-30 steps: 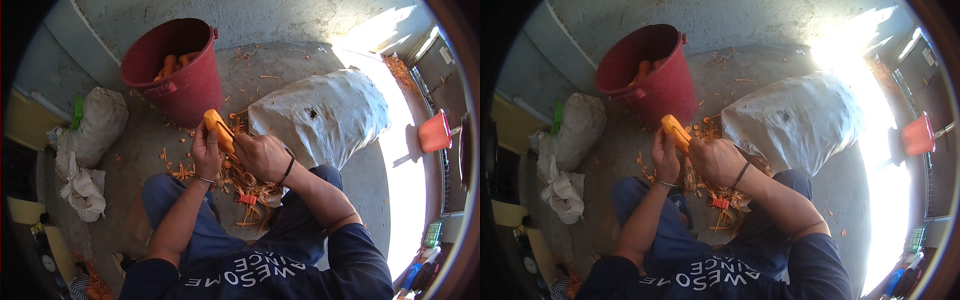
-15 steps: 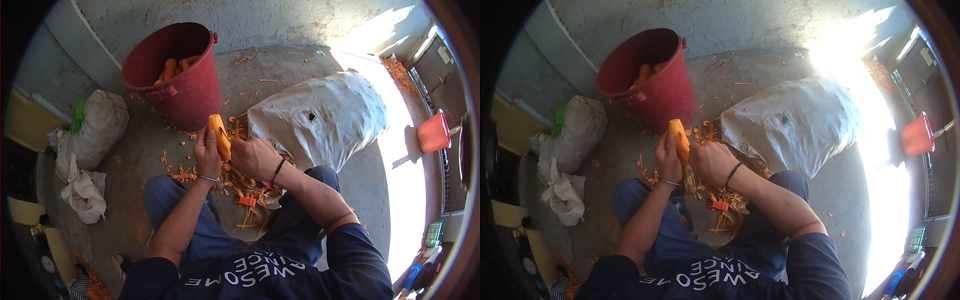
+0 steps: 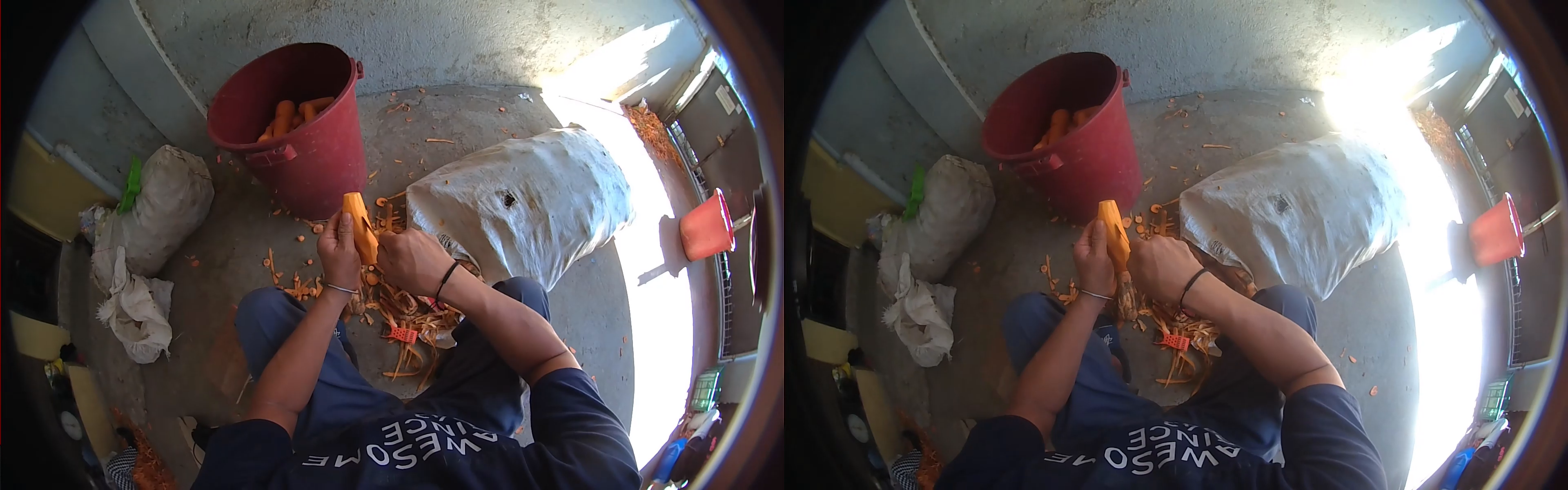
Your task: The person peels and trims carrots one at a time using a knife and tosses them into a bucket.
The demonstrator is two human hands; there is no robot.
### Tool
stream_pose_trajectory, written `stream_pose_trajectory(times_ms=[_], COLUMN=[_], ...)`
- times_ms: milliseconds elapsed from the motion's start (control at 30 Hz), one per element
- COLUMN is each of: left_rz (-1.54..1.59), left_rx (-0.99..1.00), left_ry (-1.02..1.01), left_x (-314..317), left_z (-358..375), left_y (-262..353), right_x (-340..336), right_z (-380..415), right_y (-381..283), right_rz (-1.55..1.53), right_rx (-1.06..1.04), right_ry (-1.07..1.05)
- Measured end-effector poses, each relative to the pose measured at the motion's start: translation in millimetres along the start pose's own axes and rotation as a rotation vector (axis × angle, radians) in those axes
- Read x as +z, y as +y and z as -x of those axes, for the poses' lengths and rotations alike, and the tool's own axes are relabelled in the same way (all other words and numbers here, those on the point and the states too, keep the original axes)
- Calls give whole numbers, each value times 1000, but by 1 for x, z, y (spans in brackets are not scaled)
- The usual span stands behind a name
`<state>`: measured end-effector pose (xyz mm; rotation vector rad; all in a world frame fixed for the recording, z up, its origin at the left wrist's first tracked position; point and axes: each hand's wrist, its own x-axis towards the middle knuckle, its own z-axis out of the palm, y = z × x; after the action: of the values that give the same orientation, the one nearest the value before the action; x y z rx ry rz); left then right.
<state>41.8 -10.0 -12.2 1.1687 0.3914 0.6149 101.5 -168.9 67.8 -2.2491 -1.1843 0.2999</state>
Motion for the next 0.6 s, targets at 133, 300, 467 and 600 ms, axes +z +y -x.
stream_pose_trajectory(times_ms=[133, 300, 467, 600], left_rz=[3, 29, 55, 82], left_rx=[-10, -70, -126, -127], left_ry=[31, 39, 14, 68], left_x=[0, -4, -9, 1], left_z=[1, -3, -10, -8], left_y=[0, -6, -18, -16], right_x=[-2, -9, -9, -6], right_z=[0, -3, -3, -3], right_y=[0, -8, -9, -12], right_rz=[80, 96, 155, 216], right_rx=[-53, 45, 26, 37], right_ry=[-24, -135, -167, -187])
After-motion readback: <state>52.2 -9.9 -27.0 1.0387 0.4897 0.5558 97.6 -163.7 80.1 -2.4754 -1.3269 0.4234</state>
